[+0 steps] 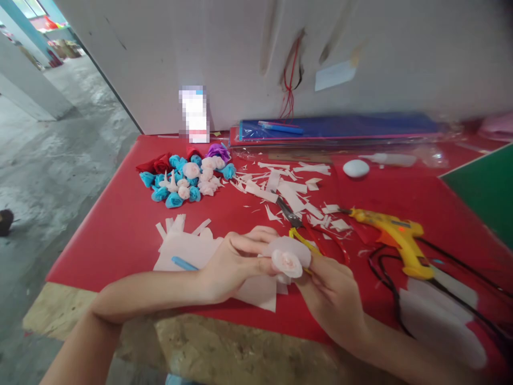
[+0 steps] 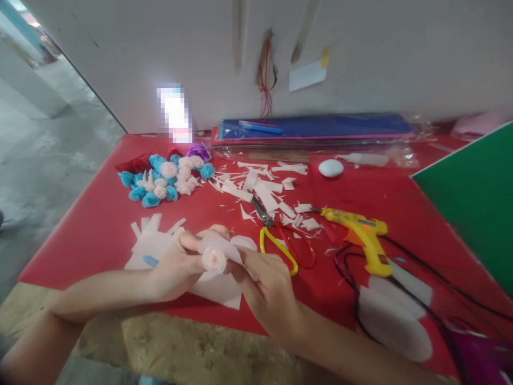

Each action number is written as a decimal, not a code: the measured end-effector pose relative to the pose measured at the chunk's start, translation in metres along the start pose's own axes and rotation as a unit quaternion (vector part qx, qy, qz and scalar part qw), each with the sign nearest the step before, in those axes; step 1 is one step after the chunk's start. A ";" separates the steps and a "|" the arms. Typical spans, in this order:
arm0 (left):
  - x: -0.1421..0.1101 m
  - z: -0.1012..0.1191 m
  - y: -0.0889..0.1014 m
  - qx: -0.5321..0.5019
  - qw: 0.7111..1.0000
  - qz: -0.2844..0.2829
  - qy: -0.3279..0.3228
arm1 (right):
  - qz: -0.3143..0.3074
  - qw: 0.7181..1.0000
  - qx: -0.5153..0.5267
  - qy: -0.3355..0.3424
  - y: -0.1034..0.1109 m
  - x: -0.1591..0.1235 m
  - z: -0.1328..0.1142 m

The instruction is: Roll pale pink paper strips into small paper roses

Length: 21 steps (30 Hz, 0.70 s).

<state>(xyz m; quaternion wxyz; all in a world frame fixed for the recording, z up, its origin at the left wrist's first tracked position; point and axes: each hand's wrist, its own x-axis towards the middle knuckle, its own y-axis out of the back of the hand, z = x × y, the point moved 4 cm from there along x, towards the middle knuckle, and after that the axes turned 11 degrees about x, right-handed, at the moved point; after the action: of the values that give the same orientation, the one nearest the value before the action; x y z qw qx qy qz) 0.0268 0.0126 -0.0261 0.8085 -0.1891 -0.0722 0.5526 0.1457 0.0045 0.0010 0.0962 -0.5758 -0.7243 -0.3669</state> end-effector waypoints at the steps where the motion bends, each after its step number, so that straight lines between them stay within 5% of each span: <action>1: 0.000 0.000 0.000 -0.002 1.000 0.000 0.001 | -0.002 1.000 0.005 -0.004 0.000 0.000 0.000; 7: 0.001 0.004 -0.001 -0.008 0.999 -0.036 -0.028 | -0.005 0.998 0.046 -0.048 0.000 -0.001 0.002; 13: 0.005 0.013 0.000 0.025 0.990 -0.079 -0.117 | -0.009 0.950 0.223 -0.217 0.002 -0.001 0.015; 21: 0.006 0.014 0.005 0.137 0.979 -0.026 -0.147 | -0.029 0.943 0.238 -0.231 0.000 -0.003 0.016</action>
<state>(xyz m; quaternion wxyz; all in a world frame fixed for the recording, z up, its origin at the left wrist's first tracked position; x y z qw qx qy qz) 0.0203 0.0231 -0.0151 0.8214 0.0087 -0.1182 0.5580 0.1508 0.0120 -0.0120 0.0503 -0.5836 -0.8093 -0.0431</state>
